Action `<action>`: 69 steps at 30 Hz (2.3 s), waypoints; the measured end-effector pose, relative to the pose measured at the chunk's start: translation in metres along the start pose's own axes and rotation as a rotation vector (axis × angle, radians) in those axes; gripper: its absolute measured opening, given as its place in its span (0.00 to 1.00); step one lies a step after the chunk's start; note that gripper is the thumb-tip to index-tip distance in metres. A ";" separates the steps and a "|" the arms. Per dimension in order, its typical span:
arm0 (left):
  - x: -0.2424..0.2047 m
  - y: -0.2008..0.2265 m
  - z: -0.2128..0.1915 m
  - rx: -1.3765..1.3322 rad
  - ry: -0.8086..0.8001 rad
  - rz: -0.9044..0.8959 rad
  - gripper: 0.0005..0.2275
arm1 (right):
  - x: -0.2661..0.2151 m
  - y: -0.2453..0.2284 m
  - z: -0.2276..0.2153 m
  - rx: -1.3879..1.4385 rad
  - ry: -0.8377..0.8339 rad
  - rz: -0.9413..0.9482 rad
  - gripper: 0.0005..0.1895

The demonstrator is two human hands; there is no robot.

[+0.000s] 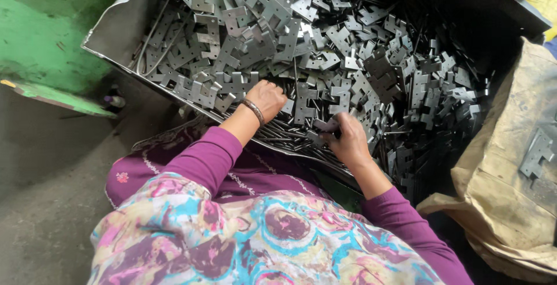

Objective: The person inserts metal rods into small metal brackets and places the assembled units into a large metal bin. The person handles the parts one at a time, repeatedly picking up brackets and rods, inserting the rods, and depositing the finished assemblies.

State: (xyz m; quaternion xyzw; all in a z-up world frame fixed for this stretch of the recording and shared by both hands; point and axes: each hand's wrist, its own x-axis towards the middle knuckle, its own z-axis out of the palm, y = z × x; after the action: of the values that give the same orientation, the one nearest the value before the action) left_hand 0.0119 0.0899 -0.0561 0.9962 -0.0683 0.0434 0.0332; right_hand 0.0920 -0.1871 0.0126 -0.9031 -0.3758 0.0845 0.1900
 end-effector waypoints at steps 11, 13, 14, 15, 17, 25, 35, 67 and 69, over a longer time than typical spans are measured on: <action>0.000 0.018 -0.027 -1.231 0.459 -0.447 0.05 | 0.012 0.062 -0.046 1.769 0.276 0.524 0.07; -0.001 0.025 -0.034 -1.941 0.584 -0.704 0.04 | 0.022 0.052 -0.060 1.860 0.383 0.686 0.08; -0.002 0.024 -0.039 -2.295 0.607 -0.808 0.05 | 0.030 0.042 -0.063 1.792 0.335 0.693 0.12; -0.003 0.026 -0.043 -2.650 0.615 -0.913 0.06 | 0.036 0.031 -0.064 1.723 0.289 0.701 0.17; -0.007 0.041 -0.046 -2.764 0.451 -0.745 0.09 | 0.043 0.004 -0.060 1.513 0.189 0.562 0.22; 0.017 0.120 -0.038 -2.472 0.192 -0.766 0.22 | 0.011 -0.062 -0.026 0.325 -0.052 -0.367 0.33; 0.011 -0.016 -0.037 -0.127 -0.057 -0.848 0.33 | -0.005 0.011 -0.057 1.458 -0.108 0.552 0.28; -0.016 0.032 -0.070 -1.856 0.474 -0.470 0.07 | -0.037 0.109 -0.123 -0.312 0.363 -0.009 0.14; -0.015 0.028 -0.081 -2.417 0.568 -0.563 0.09 | 0.004 0.057 -0.082 -0.160 0.332 -0.083 0.20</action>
State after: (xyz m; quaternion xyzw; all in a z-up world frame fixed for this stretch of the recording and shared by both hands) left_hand -0.0133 0.0698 0.0247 0.2674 0.1583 0.1563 0.9376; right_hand 0.1555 -0.2440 0.0647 -0.9007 -0.3816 -0.1036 0.1801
